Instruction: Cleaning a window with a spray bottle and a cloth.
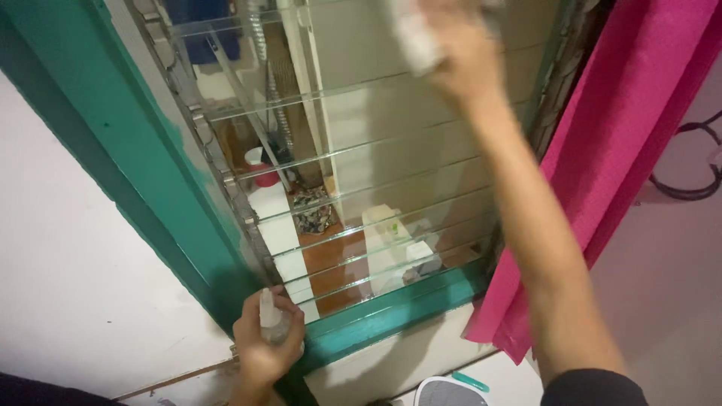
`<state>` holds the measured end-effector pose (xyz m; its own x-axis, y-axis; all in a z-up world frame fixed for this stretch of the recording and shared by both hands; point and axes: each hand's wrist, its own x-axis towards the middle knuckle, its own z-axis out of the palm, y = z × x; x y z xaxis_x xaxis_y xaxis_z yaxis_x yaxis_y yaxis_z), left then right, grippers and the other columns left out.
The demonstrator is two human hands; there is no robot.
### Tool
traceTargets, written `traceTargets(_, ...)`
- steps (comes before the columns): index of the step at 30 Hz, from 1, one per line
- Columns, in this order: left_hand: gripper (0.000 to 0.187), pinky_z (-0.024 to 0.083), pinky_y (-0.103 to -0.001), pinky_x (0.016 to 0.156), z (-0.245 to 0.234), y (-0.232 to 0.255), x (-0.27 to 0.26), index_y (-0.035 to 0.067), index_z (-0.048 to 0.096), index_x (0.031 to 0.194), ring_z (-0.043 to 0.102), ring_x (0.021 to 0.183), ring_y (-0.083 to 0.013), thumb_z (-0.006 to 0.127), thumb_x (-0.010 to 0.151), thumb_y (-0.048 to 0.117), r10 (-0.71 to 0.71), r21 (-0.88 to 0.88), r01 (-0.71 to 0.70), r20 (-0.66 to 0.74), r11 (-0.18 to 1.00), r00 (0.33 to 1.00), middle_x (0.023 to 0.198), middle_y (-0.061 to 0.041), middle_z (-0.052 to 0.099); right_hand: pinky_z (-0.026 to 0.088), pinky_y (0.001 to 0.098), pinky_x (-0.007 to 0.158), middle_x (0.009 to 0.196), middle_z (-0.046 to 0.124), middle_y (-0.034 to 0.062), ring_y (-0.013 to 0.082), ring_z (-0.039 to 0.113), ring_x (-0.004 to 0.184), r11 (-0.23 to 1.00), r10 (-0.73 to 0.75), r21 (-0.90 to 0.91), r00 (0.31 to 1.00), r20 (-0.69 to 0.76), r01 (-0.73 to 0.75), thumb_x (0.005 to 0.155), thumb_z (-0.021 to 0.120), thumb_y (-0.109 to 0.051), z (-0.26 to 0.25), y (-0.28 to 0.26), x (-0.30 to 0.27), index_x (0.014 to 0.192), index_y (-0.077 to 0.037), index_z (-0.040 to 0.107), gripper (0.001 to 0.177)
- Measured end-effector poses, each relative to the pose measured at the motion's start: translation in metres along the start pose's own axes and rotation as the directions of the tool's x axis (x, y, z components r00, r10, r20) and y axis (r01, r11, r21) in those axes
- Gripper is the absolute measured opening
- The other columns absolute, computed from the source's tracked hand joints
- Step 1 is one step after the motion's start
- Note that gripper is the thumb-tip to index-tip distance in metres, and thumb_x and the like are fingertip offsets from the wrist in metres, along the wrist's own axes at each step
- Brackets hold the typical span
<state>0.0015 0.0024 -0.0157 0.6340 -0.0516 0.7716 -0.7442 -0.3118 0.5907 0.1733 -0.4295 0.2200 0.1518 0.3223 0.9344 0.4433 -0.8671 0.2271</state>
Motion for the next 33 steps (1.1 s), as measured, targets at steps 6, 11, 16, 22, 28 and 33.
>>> traceTargets(6,0.05,0.054,-0.04,0.097,-0.004,-0.002,-0.005,-0.001,0.055,0.118,0.075,0.086,-0.0217,0.078,0.074,0.003,-0.044,0.025,0.044,-0.002,0.999,0.999,0.079,-0.007,0.073,0.028,0.0473,0.134,0.165,0.046,0.0233,0.0401,0.037,0.157,0.939,0.337,0.012,0.916,-0.216,-0.343,0.105,0.052,0.011,-0.043,0.093,-0.063,0.158,-0.001,0.05,0.054)
traceTargets(11,0.048,0.055,-0.04,0.098,-0.008,0.003,-0.02,0.0,0.057,0.117,0.075,0.079,-0.0204,0.078,0.074,0.002,-0.137,0.009,0.137,-0.034,0.99,0.99,0.08,-0.009,0.075,0.004,0.0501,0.135,0.174,0.017,0.029,0.0437,0.013,0.164,0.884,0.459,0.073,0.829,-0.32,-0.461,0.092,0.047,0.017,0.03,0.062,-0.069,0.162,0.011,0.014,0.077)
traceTargets(16,0.05,0.059,-0.033,0.072,-0.009,-0.004,-0.021,0.002,0.057,0.121,0.075,0.076,-0.0162,0.08,0.076,0.004,-0.213,-0.105,0.221,0.085,0.97,0.973,0.083,-0.008,0.076,0.0,0.0483,0.136,0.175,0.019,0.0094,0.0345,0.012,0.164,0.977,0.19,0.109,0.981,-0.042,-0.184,0.09,0.075,-0.014,0.051,-0.158,0.019,0.166,-0.014,0.032,0.087)
traceTargets(22,0.051,0.059,-0.033,0.071,0.002,-0.006,-0.023,0.001,0.057,0.122,0.075,0.078,-0.0181,0.079,0.076,0.002,-0.155,-0.199,0.164,0.061,0.966,0.986,0.086,-0.01,0.074,0.026,0.0306,0.128,0.176,0.018,-0.0013,0.023,0.014,0.161,0.985,-0.164,0.076,0.981,0.101,0.157,0.097,0.062,0.006,0.094,-0.246,0.06,0.168,-0.022,0.03,0.083)
traceTargets(28,0.05,0.059,-0.032,0.072,0.009,-0.009,-0.015,0.001,0.057,0.12,0.075,0.078,-0.017,0.08,0.076,0.003,-0.079,-0.123,0.086,0.063,0.989,0.995,0.089,-0.01,0.075,0.034,0.0497,0.127,0.174,0.017,-0.0049,0.0155,0.014,0.161,0.908,-0.263,-0.302,0.956,0.127,0.29,0.085,0.075,-0.004,0.047,-0.146,0.027,0.166,-0.031,0.038,0.093)
traceTargets(33,0.05,0.058,-0.032,0.066,0.009,-0.003,-0.015,0.002,0.057,0.12,0.075,0.072,-0.0159,0.08,0.075,0.004,-0.206,-0.162,0.223,0.113,0.961,0.972,0.083,-0.009,0.076,0.034,0.0408,0.13,0.172,0.028,-0.0001,0.023,0.022,0.161,0.995,0.009,-0.096,0.994,0.112,0.002,0.083,0.076,-0.002,-0.004,0.02,-0.057,0.16,-0.024,0.048,0.085)
